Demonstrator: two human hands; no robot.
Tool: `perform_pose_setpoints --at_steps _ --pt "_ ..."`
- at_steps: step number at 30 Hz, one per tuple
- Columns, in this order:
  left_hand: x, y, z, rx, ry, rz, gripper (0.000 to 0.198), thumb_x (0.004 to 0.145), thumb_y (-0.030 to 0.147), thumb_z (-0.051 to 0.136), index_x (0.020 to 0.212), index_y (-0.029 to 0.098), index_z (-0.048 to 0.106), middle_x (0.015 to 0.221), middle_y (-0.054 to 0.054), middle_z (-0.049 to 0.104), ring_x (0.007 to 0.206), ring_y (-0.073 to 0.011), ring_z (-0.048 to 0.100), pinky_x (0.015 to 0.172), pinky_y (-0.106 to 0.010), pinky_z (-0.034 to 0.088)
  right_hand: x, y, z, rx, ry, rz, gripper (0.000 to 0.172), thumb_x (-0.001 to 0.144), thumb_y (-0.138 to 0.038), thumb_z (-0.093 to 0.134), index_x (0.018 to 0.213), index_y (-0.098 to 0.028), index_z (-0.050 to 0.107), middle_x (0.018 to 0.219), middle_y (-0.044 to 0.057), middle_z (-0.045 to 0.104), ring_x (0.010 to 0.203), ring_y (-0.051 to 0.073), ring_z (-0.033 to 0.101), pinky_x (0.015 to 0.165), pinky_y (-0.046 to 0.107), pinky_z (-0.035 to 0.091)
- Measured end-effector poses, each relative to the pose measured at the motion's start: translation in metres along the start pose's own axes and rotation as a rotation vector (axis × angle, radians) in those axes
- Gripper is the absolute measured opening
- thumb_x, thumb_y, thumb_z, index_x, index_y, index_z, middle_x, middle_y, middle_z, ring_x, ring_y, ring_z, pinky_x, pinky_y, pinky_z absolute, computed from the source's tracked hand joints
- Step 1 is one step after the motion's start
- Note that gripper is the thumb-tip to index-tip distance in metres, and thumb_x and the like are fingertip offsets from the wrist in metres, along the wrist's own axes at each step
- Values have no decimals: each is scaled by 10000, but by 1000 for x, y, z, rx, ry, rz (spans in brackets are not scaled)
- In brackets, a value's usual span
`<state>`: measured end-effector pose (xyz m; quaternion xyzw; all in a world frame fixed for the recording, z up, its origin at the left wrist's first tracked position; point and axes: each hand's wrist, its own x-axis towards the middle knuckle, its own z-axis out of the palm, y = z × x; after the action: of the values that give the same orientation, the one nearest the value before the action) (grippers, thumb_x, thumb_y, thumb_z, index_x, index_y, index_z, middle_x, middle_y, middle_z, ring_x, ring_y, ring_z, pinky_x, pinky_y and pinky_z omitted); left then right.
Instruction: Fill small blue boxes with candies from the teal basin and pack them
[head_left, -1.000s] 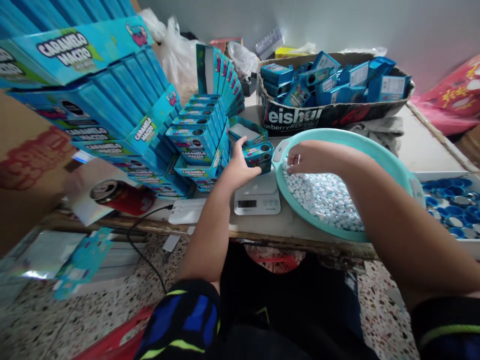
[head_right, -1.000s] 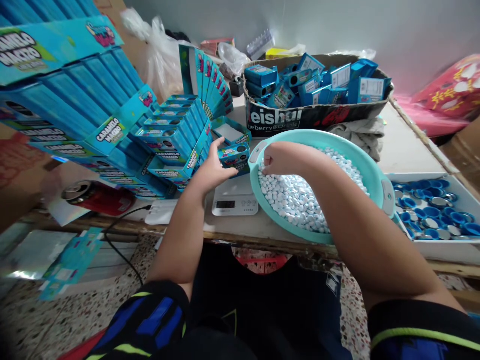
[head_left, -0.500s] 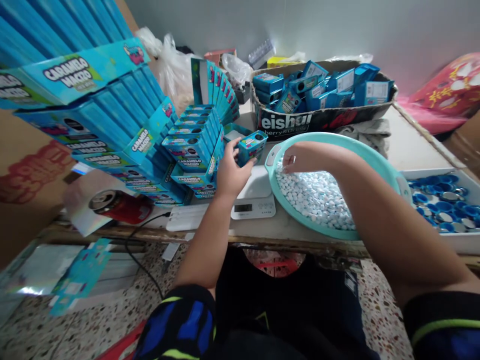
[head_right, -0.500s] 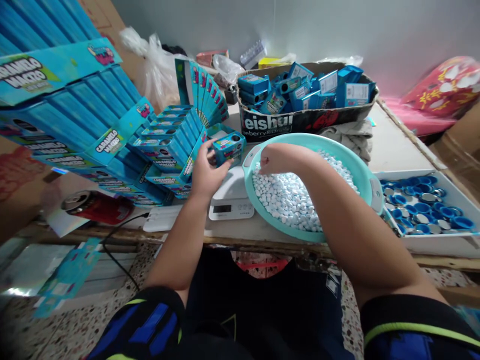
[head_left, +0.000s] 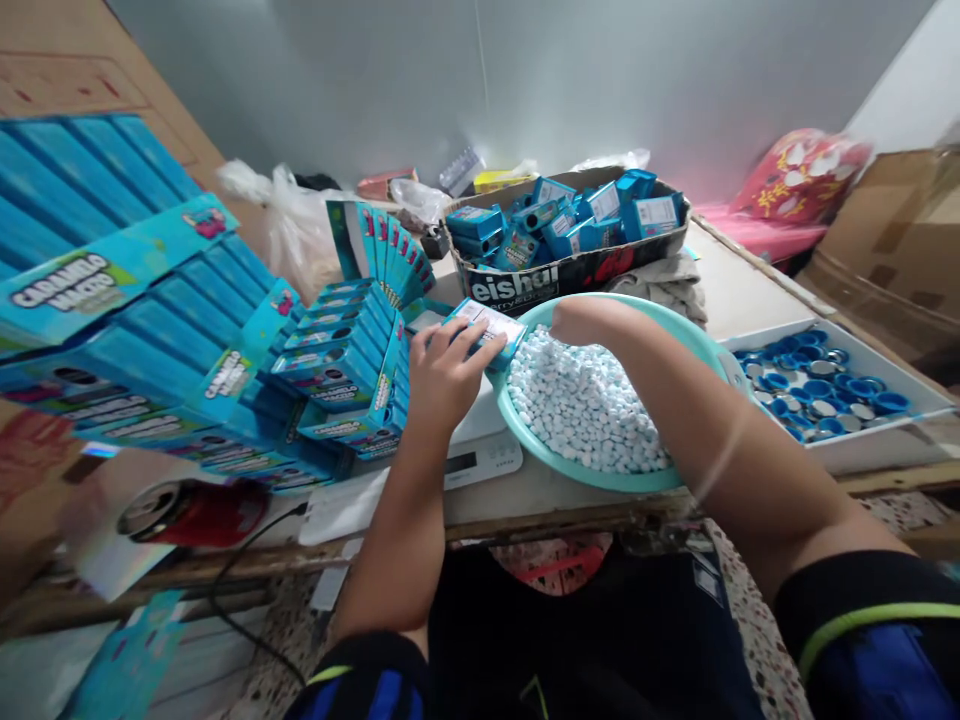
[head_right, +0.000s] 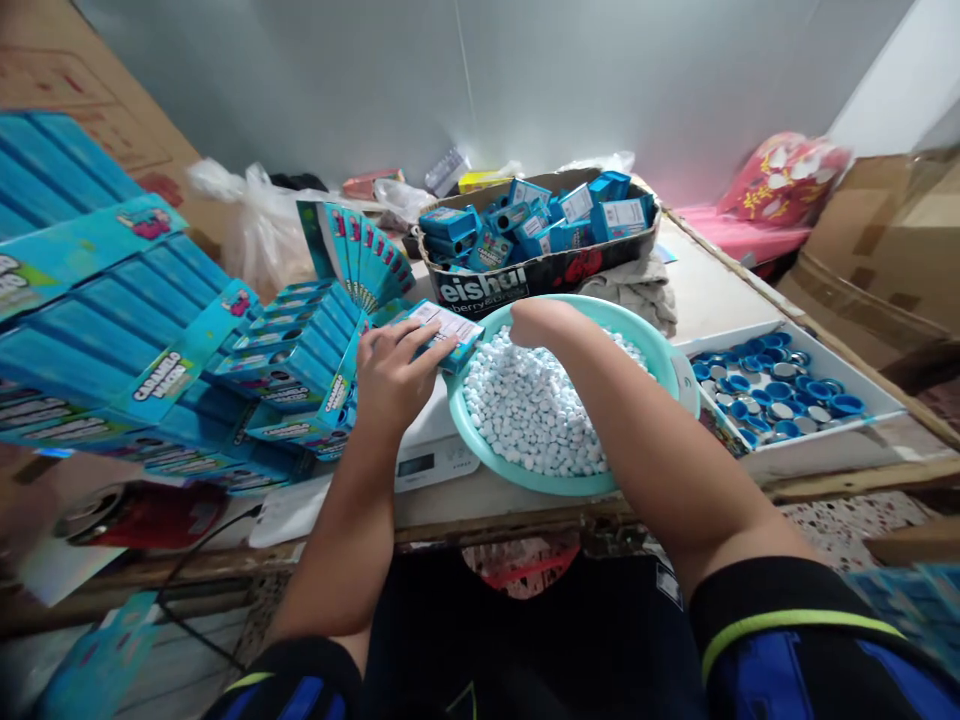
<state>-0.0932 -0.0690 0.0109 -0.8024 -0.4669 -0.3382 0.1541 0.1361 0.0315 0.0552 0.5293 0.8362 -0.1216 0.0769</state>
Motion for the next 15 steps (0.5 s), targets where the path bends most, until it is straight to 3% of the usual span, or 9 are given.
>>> perform_pose_setpoints --at_steps 5,9,12,15 --pt "-8 -1 -3 139 7 -7 387 973 170 568 1253 369 744 1294 -47 756 1252 -298 642 1101 -571 420 -11 -15 -5 -81 -52 33 389 1043 -248 456 1222 -71 753 1094 197 736 1064 314 691 906 375 521" --pt "-8 -4 -8 11 -56 -68 423 948 232 610 1358 316 672 1360 -66 721 1264 -314 646 1091 -539 462 -17 -16 -4 -56 -47 9 379 1052 -273 478 1243 -90 750 1164 176 732 1093 311 680 908 376 511" --pt "-8 -9 -15 -220 -53 -220 414 914 311 666 1326 272 657 1319 -73 729 1236 -296 669 1068 -464 519 -17 -15 -1 -17 -52 -48 380 1057 -347 522 1276 -131 745 1210 148 727 1108 305 674 909 371 506" --pt "-11 -18 -22 -454 -68 -469 494 811 352 769 1272 246 623 1201 -72 748 1117 -284 718 992 -424 574 -17 -14 1 -10 -58 -83 393 1052 -403 556 1310 -167 735 1238 136 720 1113 300 672 898 364 509"
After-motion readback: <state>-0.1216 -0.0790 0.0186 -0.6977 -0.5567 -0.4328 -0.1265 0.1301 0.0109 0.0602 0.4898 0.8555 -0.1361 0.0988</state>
